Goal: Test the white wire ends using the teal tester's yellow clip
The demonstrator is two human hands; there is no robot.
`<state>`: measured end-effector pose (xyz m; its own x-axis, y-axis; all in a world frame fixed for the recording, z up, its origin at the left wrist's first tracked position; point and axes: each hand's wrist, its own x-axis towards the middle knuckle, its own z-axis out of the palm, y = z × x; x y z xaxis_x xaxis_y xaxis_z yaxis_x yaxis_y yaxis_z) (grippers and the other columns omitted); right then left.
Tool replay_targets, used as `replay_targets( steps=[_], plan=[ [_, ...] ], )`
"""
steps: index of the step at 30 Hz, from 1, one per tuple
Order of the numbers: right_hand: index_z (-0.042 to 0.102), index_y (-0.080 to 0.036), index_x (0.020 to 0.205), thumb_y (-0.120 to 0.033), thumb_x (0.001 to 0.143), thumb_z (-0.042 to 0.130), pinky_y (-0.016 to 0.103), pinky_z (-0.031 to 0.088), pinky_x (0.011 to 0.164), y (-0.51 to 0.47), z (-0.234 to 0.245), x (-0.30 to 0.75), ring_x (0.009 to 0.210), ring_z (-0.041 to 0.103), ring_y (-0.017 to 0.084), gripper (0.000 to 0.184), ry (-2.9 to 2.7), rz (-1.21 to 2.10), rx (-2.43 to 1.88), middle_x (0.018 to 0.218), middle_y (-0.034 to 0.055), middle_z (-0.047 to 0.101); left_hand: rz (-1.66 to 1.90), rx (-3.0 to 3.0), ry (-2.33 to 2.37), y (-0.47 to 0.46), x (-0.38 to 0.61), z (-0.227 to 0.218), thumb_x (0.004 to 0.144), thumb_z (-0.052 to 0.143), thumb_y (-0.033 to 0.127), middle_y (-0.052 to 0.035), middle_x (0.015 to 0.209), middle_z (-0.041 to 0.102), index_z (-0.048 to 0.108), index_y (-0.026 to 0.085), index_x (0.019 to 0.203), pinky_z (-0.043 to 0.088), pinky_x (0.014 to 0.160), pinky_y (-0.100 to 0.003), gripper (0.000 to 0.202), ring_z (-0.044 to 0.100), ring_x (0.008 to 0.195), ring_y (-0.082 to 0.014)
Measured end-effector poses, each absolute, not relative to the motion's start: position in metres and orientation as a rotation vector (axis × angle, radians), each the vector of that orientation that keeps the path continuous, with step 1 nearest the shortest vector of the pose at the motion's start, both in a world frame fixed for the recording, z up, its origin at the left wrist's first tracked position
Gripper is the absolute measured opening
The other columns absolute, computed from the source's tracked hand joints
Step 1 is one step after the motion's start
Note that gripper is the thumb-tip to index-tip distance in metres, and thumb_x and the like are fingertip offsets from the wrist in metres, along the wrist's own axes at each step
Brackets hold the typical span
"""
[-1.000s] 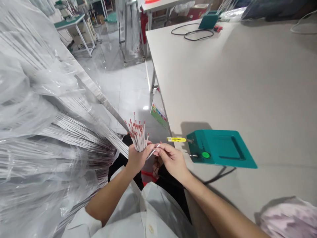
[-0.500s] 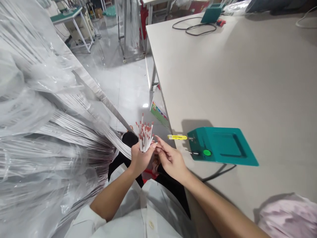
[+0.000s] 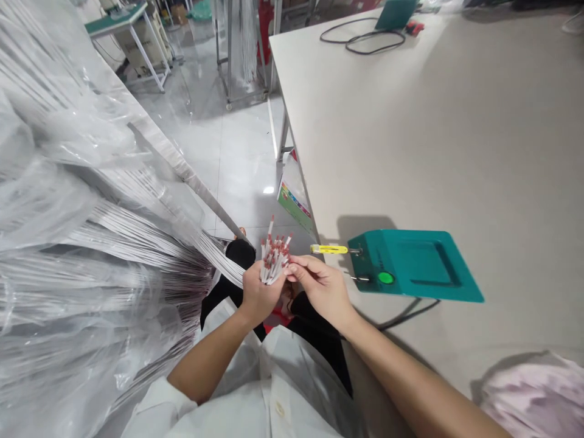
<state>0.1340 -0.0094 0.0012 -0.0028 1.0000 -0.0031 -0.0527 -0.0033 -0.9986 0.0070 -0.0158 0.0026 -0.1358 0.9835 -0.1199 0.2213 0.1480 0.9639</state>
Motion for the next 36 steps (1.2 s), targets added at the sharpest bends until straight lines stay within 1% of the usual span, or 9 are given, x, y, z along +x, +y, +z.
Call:
replay_targets(
  steps=[3, 7, 13, 17, 22, 26, 31, 33, 36],
  plan=[
    [0.070, -0.019, 0.088, -0.038, 0.077, 0.063, 0.030, 0.054, 0.064, -0.008, 0.002, 0.135, 0.066, 0.063, 0.015, 0.023, -1.110, 1.269, -1.202, 0.077, 0.0052, 0.068, 1.109, 1.225, 1.530, -0.014, 0.005, 0.009, 0.072, 0.064, 0.027, -0.0033, 0.072, 0.069, 0.067, 0.017, 0.075, 0.048, 0.067, -0.027, 0.012, 0.062, 0.071, -0.0177],
    [0.070, -0.020, 0.080, -0.036, 0.077, 0.064, 0.030, 0.053, 0.066, -0.008, 0.005, 0.136, 0.072, 0.062, 0.016, 0.017, -1.257, 1.089, -1.168, 0.081, 0.0059, 0.068, 1.071, 1.248, 1.492, -0.015, 0.003, 0.010, 0.073, 0.064, 0.028, -0.0049, 0.074, 0.069, 0.067, 0.016, 0.077, 0.048, 0.068, -0.028, 0.014, 0.062, 0.075, -0.0193],
    [0.066, -0.021, 0.073, -0.029, 0.079, 0.061, 0.028, 0.049, 0.062, -0.011, 0.011, 0.135, 0.066, 0.059, 0.015, 0.012, -1.406, 0.934, -1.226, 0.073, 0.0041, 0.064, 1.014, 1.229, 1.451, -0.019, 0.002, 0.008, 0.072, 0.065, 0.030, -0.0056, 0.074, 0.068, 0.067, 0.014, 0.077, 0.047, 0.067, -0.028, 0.017, 0.061, 0.074, -0.0193],
    [0.063, -0.020, 0.074, -0.030, 0.083, 0.055, 0.028, 0.048, 0.064, -0.011, 0.013, 0.135, 0.068, 0.059, 0.015, 0.016, -1.423, 0.965, -1.227, 0.074, 0.0036, 0.064, 1.048, 1.165, 1.470, -0.019, 0.002, 0.012, 0.069, 0.066, 0.029, -0.0022, 0.067, 0.064, 0.066, 0.015, 0.072, 0.045, 0.061, -0.026, 0.014, 0.058, 0.067, -0.0162],
    [0.061, -0.020, 0.072, -0.032, 0.085, 0.053, 0.028, 0.047, 0.063, -0.010, 0.015, 0.137, 0.067, 0.058, 0.015, 0.019, -1.463, 0.994, -1.218, 0.073, 0.0037, 0.062, 1.006, 1.169, 1.396, -0.016, -0.002, 0.027, 0.068, 0.064, 0.027, 0.0012, 0.055, 0.056, 0.065, 0.016, 0.063, 0.041, 0.053, -0.024, 0.012, 0.048, 0.052, -0.0113],
    [0.060, -0.019, 0.073, -0.031, 0.085, 0.053, 0.027, 0.046, 0.061, -0.009, 0.013, 0.139, 0.066, 0.057, 0.014, 0.019, -1.533, 1.051, -1.165, 0.072, 0.0037, 0.061, 0.947, 1.186, 1.392, -0.013, -0.010, 0.034, 0.068, 0.063, 0.027, 0.0011, 0.051, 0.052, 0.063, 0.015, 0.058, 0.038, 0.050, -0.023, 0.015, 0.046, 0.050, -0.0105],
    [0.061, -0.019, 0.073, -0.031, 0.085, 0.053, 0.026, 0.045, 0.057, -0.009, 0.010, 0.141, 0.062, 0.055, 0.013, 0.018, -1.609, 1.066, -1.152, 0.070, 0.0031, 0.060, 0.919, 1.138, 1.336, -0.012, -0.020, 0.027, 0.069, 0.064, 0.034, 0.0014, 0.050, 0.050, 0.062, 0.014, 0.059, 0.033, 0.045, -0.022, 0.022, 0.041, 0.047, -0.0079],
    [0.063, -0.019, 0.077, -0.032, 0.084, 0.054, 0.027, 0.046, 0.058, -0.009, 0.012, 0.143, 0.063, 0.057, 0.014, 0.018, -1.556, 1.030, -1.182, 0.072, 0.0038, 0.062, 0.912, 1.115, 1.327, -0.012, -0.022, 0.025, 0.068, 0.065, 0.035, 0.0013, 0.051, 0.051, 0.064, 0.014, 0.061, 0.033, 0.045, -0.021, 0.022, 0.041, 0.046, -0.0075],
    [0.066, -0.021, 0.092, -0.033, 0.084, 0.054, 0.030, 0.050, 0.063, -0.009, 0.018, 0.146, 0.071, 0.060, 0.016, 0.019, -1.462, 0.990, -1.197, 0.084, 0.0060, 0.065, 0.882, 1.097, 1.338, -0.011, -0.022, 0.028, 0.067, 0.066, 0.033, 0.0012, 0.051, 0.052, 0.065, 0.014, 0.063, 0.032, 0.043, -0.021, 0.020, 0.041, 0.045, -0.0075]
  ],
)
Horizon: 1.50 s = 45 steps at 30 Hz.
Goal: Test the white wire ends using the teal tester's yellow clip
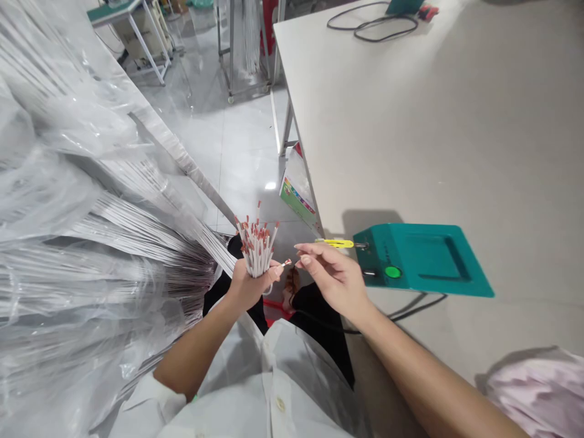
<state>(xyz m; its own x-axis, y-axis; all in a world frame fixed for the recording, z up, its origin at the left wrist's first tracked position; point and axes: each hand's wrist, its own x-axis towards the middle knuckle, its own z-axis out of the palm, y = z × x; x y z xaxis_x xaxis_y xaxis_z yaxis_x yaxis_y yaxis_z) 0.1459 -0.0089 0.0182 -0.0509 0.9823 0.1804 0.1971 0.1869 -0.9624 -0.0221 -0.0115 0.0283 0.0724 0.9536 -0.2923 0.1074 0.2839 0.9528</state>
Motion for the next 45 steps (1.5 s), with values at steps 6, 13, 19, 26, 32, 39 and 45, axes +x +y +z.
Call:
replay_targets(
  steps=[6, 13, 19, 26, 32, 39, 45],
  plan=[
    [0.070, -0.025, 0.087, -0.028, 0.080, 0.062, 0.030, 0.051, 0.073, -0.005, 0.033, 0.156, 0.082, 0.063, 0.017, 0.011, -1.800, 1.024, -1.013, 0.092, 0.0053, 0.066, 0.793, 1.261, 1.241, -0.010, -0.023, 0.036, 0.066, 0.064, 0.027, -0.0006, 0.054, 0.055, 0.063, 0.015, 0.059, 0.037, 0.049, -0.023, 0.015, 0.047, 0.051, -0.0105],
    [0.072, -0.025, 0.080, -0.024, 0.078, 0.064, 0.027, 0.051, 0.067, -0.003, 0.040, 0.158, 0.074, 0.063, 0.014, 0.008, -1.742, 1.320, -0.859, 0.083, 0.0037, 0.066, 0.692, 1.245, 1.007, -0.005, -0.034, 0.040, 0.063, 0.069, 0.032, -0.0022, 0.056, 0.058, 0.066, 0.016, 0.061, 0.040, 0.053, -0.026, 0.016, 0.052, 0.055, -0.0135],
    [0.072, -0.024, 0.071, -0.031, 0.071, 0.072, 0.025, 0.049, 0.061, -0.013, 0.026, 0.137, 0.069, 0.060, 0.012, 0.007, -1.116, 1.536, -0.886, 0.076, 0.0019, 0.063, 0.850, 0.869, 0.933, -0.008, -0.026, 0.027, 0.057, 0.075, 0.038, 0.0013, 0.048, 0.054, 0.064, 0.016, 0.064, 0.033, 0.045, -0.023, 0.025, 0.043, 0.044, -0.0085],
    [0.071, -0.022, 0.066, -0.037, 0.065, 0.076, 0.022, 0.045, 0.055, -0.019, 0.016, 0.125, 0.056, 0.052, 0.008, 0.015, -0.778, 1.614, -0.929, 0.071, -0.0005, 0.063, 0.978, 0.703, 0.906, -0.013, -0.007, 0.023, 0.057, 0.075, 0.038, 0.0031, 0.048, 0.051, 0.062, 0.015, 0.062, 0.035, 0.049, -0.023, 0.027, 0.045, 0.046, -0.0087],
    [0.070, -0.023, 0.071, -0.026, 0.074, 0.068, 0.025, 0.049, 0.064, -0.017, 0.014, 0.131, 0.069, 0.059, 0.012, 0.004, -1.081, 1.208, -1.080, 0.075, 0.0007, 0.065, 1.003, 1.020, 1.162, -0.020, -0.004, 0.022, 0.070, 0.067, 0.035, 0.0019, 0.052, 0.055, 0.066, 0.015, 0.068, 0.037, 0.050, -0.023, 0.020, 0.046, 0.049, -0.0088],
    [0.065, -0.018, 0.080, -0.015, 0.083, 0.054, 0.028, 0.050, 0.064, -0.015, 0.015, 0.140, 0.072, 0.061, 0.015, 0.012, -1.746, 0.473, -1.111, 0.078, 0.0059, 0.065, 0.880, 1.192, 1.358, -0.022, -0.007, 0.036, 0.068, 0.063, 0.024, 0.0016, 0.053, 0.057, 0.067, 0.016, 0.063, 0.037, 0.050, -0.022, 0.011, 0.046, 0.049, -0.0091],
    [0.064, -0.016, 0.085, -0.008, 0.078, 0.052, 0.031, 0.048, 0.070, -0.012, 0.012, 0.147, 0.076, 0.061, 0.018, 0.016, -2.046, -0.068, -1.013, 0.082, 0.0084, 0.068, 0.902, 1.086, 1.317, -0.024, -0.010, 0.027, 0.071, 0.063, 0.030, 0.0002, 0.055, 0.059, 0.068, 0.014, 0.067, 0.037, 0.050, -0.022, 0.017, 0.046, 0.049, -0.0087]
  ],
)
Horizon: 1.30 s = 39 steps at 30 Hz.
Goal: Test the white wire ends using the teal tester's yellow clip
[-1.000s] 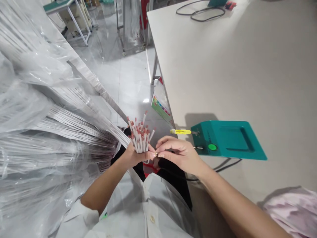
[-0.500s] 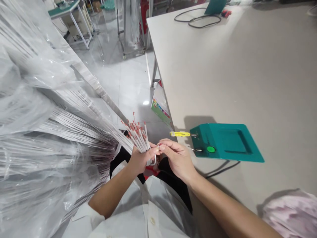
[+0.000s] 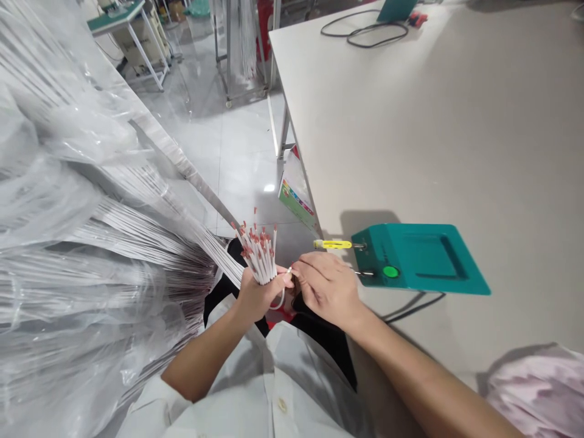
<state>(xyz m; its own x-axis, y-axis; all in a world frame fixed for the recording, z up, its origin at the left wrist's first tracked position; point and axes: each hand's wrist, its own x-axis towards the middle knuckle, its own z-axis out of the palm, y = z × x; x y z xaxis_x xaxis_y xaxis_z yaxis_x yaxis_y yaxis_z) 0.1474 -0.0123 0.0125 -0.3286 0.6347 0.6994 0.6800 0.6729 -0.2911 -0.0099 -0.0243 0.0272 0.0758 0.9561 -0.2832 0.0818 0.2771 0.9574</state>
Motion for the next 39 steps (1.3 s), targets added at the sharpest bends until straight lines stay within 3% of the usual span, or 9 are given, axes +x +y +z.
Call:
replay_targets(
  steps=[5, 11, 16, 19, 23, 29, 33, 36, 39],
  plan=[
    [0.065, -0.017, 0.084, -0.009, 0.077, 0.051, 0.032, 0.048, 0.073, -0.011, 0.013, 0.152, 0.079, 0.062, 0.020, 0.018, -2.197, -0.101, -1.035, 0.085, 0.0072, 0.069, 0.978, 1.023, 1.283, -0.023, -0.010, 0.025, 0.072, 0.063, 0.026, -0.0002, 0.058, 0.062, 0.067, 0.015, 0.067, 0.041, 0.054, -0.023, 0.013, 0.049, 0.051, -0.0089],
    [0.062, -0.018, 0.092, -0.014, 0.086, 0.046, 0.027, 0.051, 0.070, -0.013, 0.018, 0.148, 0.079, 0.063, 0.016, 0.017, -1.865, 0.563, -1.178, 0.087, 0.0064, 0.068, 1.036, 0.951, 1.233, -0.020, -0.017, 0.025, 0.071, 0.065, 0.031, -0.0003, 0.059, 0.063, 0.066, 0.015, 0.073, 0.038, 0.048, -0.022, 0.016, 0.047, 0.047, -0.0081],
    [0.064, -0.020, 0.089, -0.018, 0.086, 0.053, 0.023, 0.052, 0.064, -0.012, 0.025, 0.146, 0.072, 0.064, 0.013, 0.012, -1.766, 0.810, -1.034, 0.084, 0.0047, 0.067, 0.879, 1.141, 1.252, -0.017, -0.018, 0.029, 0.071, 0.063, 0.030, 0.0014, 0.050, 0.055, 0.065, 0.014, 0.064, 0.038, 0.048, -0.022, 0.018, 0.046, 0.047, -0.0089],
    [0.065, -0.019, 0.083, -0.014, 0.084, 0.052, 0.023, 0.051, 0.061, -0.010, 0.023, 0.151, 0.069, 0.063, 0.012, 0.014, -1.904, 0.618, -1.010, 0.078, 0.0042, 0.067, 0.790, 1.264, 1.253, -0.015, -0.017, 0.029, 0.072, 0.062, 0.028, 0.0019, 0.050, 0.053, 0.066, 0.015, 0.064, 0.038, 0.049, -0.022, 0.016, 0.047, 0.049, -0.0095],
    [0.066, -0.017, 0.079, -0.013, 0.081, 0.051, 0.026, 0.049, 0.064, -0.009, 0.024, 0.156, 0.071, 0.064, 0.015, 0.015, -2.139, 0.213, -1.079, 0.079, 0.0053, 0.069, 0.783, 1.312, 1.312, -0.014, -0.013, 0.021, 0.070, 0.064, 0.028, -0.0026, 0.066, 0.064, 0.067, 0.014, 0.072, 0.046, 0.061, -0.025, 0.014, 0.059, 0.065, -0.0151],
    [0.063, -0.018, 0.068, -0.018, 0.083, 0.049, 0.028, 0.043, 0.058, -0.012, 0.040, 0.169, 0.062, 0.061, 0.015, 0.021, -2.328, -0.041, -1.286, 0.068, 0.0034, 0.066, 0.801, 1.154, 1.416, -0.003, 0.004, 0.012, 0.066, 0.067, 0.025, -0.0042, 0.070, 0.067, 0.069, 0.012, 0.076, 0.049, 0.063, -0.028, 0.016, 0.061, 0.068, -0.0177],
    [0.066, -0.018, 0.083, -0.022, 0.086, 0.049, 0.031, 0.044, 0.068, -0.011, 0.049, 0.197, 0.076, 0.063, 0.019, 0.018, -2.291, -0.346, -1.407, 0.083, 0.0070, 0.070, 0.830, 0.999, 1.373, 0.012, 0.014, 0.014, 0.063, 0.068, 0.020, -0.0046, 0.073, 0.069, 0.070, 0.012, 0.093, 0.049, 0.063, -0.027, 0.031, 0.060, 0.064, -0.0151],
    [0.064, -0.011, 0.103, -0.019, 0.087, 0.048, 0.038, 0.042, 0.075, -0.007, 0.049, 0.213, 0.089, 0.060, 0.026, 0.024, -2.450, -0.487, -1.478, 0.094, 0.0129, 0.069, 0.827, 1.008, 1.294, 0.019, 0.019, 0.016, 0.065, 0.066, 0.018, -0.0025, 0.070, 0.067, 0.065, 0.013, 0.110, 0.048, 0.061, -0.026, 0.045, 0.056, 0.059, -0.0122],
    [0.060, -0.005, 0.111, -0.011, 0.084, 0.048, 0.047, 0.037, 0.084, -0.001, 0.046, 0.216, 0.099, 0.056, 0.032, 0.030, -2.606, -0.507, -1.502, 0.097, 0.0176, 0.067, 0.804, 1.034, 1.252, 0.023, 0.023, 0.015, 0.066, 0.065, 0.018, -0.0005, 0.065, 0.065, 0.065, 0.013, 0.110, 0.044, 0.054, -0.023, 0.044, 0.051, 0.051, -0.0091]
  ],
)
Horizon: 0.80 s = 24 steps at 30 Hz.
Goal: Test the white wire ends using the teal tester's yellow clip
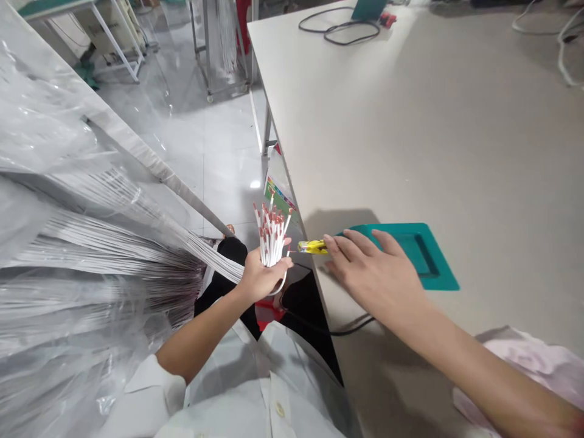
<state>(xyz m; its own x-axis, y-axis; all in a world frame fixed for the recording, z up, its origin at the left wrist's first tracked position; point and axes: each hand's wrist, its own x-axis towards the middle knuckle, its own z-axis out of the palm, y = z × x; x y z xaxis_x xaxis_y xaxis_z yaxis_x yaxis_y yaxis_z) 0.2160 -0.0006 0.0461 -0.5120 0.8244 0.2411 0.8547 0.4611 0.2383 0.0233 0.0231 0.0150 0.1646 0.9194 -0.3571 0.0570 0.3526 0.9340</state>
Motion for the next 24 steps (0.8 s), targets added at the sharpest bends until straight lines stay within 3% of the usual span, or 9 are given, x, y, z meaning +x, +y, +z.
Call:
replay_targets(
  steps=[4, 8, 12, 17, 24],
  plan=[
    [0.064, -0.008, 0.102, -0.011, 0.081, 0.052, 0.051, 0.032, 0.086, 0.013, 0.047, 0.213, 0.100, 0.055, 0.035, 0.024, -2.648, -0.443, -1.570, 0.089, 0.0147, 0.068, 0.796, 1.014, 1.242, 0.027, 0.027, 0.013, 0.066, 0.066, 0.019, 0.0005, 0.058, 0.062, 0.067, 0.012, 0.105, 0.042, 0.048, -0.021, 0.040, 0.048, 0.047, -0.0082],
    [0.066, -0.018, 0.080, -0.018, 0.081, 0.057, 0.049, 0.032, 0.083, 0.027, 0.050, 0.217, 0.098, 0.057, 0.034, 0.009, -2.657, -0.286, -1.527, 0.078, 0.0091, 0.070, 0.814, 0.961, 1.206, 0.031, 0.028, 0.011, 0.065, 0.068, 0.021, -0.0018, 0.062, 0.065, 0.066, 0.011, 0.106, 0.044, 0.050, -0.021, 0.042, 0.051, 0.049, -0.0082],
    [0.061, -0.021, 0.063, -0.014, 0.080, 0.054, 0.051, 0.031, 0.085, 0.033, 0.050, 0.221, 0.097, 0.059, 0.033, 0.019, -2.682, -0.269, -1.484, 0.066, 0.0067, 0.069, 0.838, 0.919, 1.193, 0.034, 0.031, 0.006, 0.064, 0.071, 0.023, -0.0037, 0.065, 0.067, 0.066, 0.011, 0.108, 0.045, 0.050, -0.021, 0.045, 0.053, 0.050, -0.0086],
    [0.062, -0.019, 0.064, -0.014, 0.080, 0.055, 0.051, 0.030, 0.088, 0.032, 0.052, 0.220, 0.100, 0.059, 0.033, 0.018, -2.689, -0.196, -1.563, 0.067, 0.0063, 0.070, 0.827, 0.953, 1.212, 0.035, 0.037, 0.001, 0.064, 0.072, 0.021, -0.0058, 0.069, 0.070, 0.067, 0.011, 0.107, 0.047, 0.052, -0.022, 0.045, 0.062, 0.062, -0.0147],
    [0.064, -0.017, 0.067, -0.013, 0.077, 0.058, 0.050, 0.028, 0.090, 0.032, 0.055, 0.219, 0.102, 0.058, 0.032, 0.012, -2.704, -0.172, -1.608, 0.071, 0.0080, 0.070, 0.814, 1.172, 1.262, 0.035, 0.039, 0.003, 0.065, 0.070, 0.022, -0.0067, 0.089, 0.072, 0.070, 0.014, 0.098, 0.052, 0.075, -0.030, 0.033, 0.066, 0.085, -0.0211]
  ],
)
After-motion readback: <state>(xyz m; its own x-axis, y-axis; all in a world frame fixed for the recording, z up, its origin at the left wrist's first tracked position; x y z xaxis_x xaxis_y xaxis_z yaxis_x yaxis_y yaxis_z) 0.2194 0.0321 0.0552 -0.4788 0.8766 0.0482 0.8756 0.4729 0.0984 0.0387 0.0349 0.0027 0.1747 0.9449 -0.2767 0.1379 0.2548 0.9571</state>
